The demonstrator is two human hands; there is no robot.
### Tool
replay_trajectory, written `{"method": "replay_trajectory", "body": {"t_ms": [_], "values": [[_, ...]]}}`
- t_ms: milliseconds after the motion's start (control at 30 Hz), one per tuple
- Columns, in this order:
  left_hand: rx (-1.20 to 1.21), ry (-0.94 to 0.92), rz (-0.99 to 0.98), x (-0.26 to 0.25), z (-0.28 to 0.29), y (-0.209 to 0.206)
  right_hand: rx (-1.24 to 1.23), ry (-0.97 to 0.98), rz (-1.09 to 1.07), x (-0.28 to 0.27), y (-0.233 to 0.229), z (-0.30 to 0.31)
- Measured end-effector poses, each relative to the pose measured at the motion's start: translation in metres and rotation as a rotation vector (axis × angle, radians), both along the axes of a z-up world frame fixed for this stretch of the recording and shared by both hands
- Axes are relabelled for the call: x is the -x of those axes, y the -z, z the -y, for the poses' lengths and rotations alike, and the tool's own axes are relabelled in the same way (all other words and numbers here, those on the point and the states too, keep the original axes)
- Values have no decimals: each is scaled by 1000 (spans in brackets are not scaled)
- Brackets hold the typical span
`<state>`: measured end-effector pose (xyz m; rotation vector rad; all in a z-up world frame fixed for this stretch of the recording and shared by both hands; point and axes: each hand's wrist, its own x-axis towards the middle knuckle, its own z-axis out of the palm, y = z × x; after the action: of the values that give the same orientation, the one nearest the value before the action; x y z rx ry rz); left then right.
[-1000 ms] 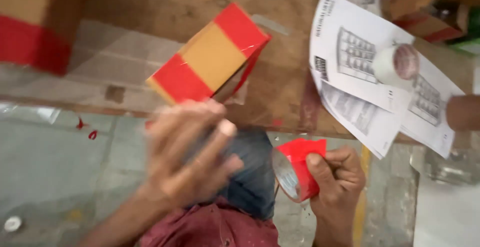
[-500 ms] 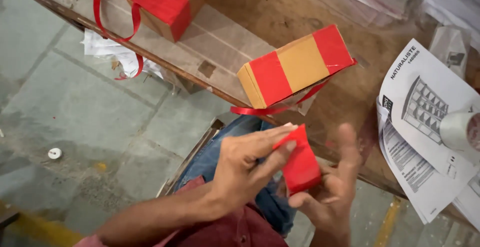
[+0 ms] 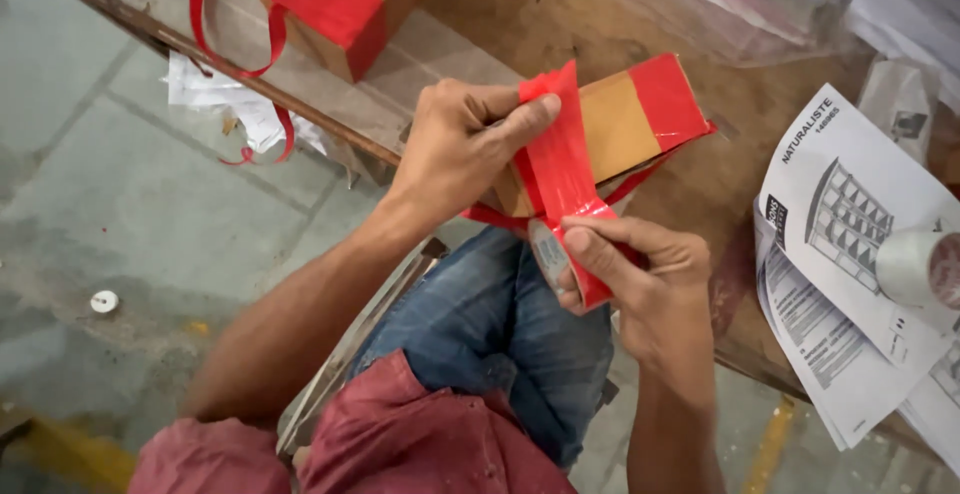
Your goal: Packing items into small cardboard boxes, sealing them with red tape, and including printed instructions.
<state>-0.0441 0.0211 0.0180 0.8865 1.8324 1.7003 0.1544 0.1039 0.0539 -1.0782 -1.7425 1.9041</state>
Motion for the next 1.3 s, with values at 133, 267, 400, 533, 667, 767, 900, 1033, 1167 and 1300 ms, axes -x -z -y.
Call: {"method": "replay_trajectory", "body": {"t_ms": [133,267,400,533,667,767,900,1033,1167,1300], "values": [[-14,-14,-11,-1,-1,11,6,-17,4,4,6,-3],[-38,-98,97,-10,-2,12,10,-15,50,4,9,-3],[-110,-190,156,-16,-5,9,20,-37,-13,4,12,-3],[-130,-214,312,-13,-9,11,32,-35,-10,6,9,-2],[-105,-235,434,1,-14,16,48,-66,-68,8,7,-2],[-114,-317,232,8,-13,21,41,-74,-60,7,6,-1],[-170,-547,-443,-6,2,6,28,-48,-6,6,8,-2],[-235,-319,-681,-15,21,16,30,-43,-7,4,9,-2],[-47,193,-693,2,26,2,28,-41,20,7,14,-1],[-171,321,-714,13,27,5,25,-79,-89,4,23,-5]]}}
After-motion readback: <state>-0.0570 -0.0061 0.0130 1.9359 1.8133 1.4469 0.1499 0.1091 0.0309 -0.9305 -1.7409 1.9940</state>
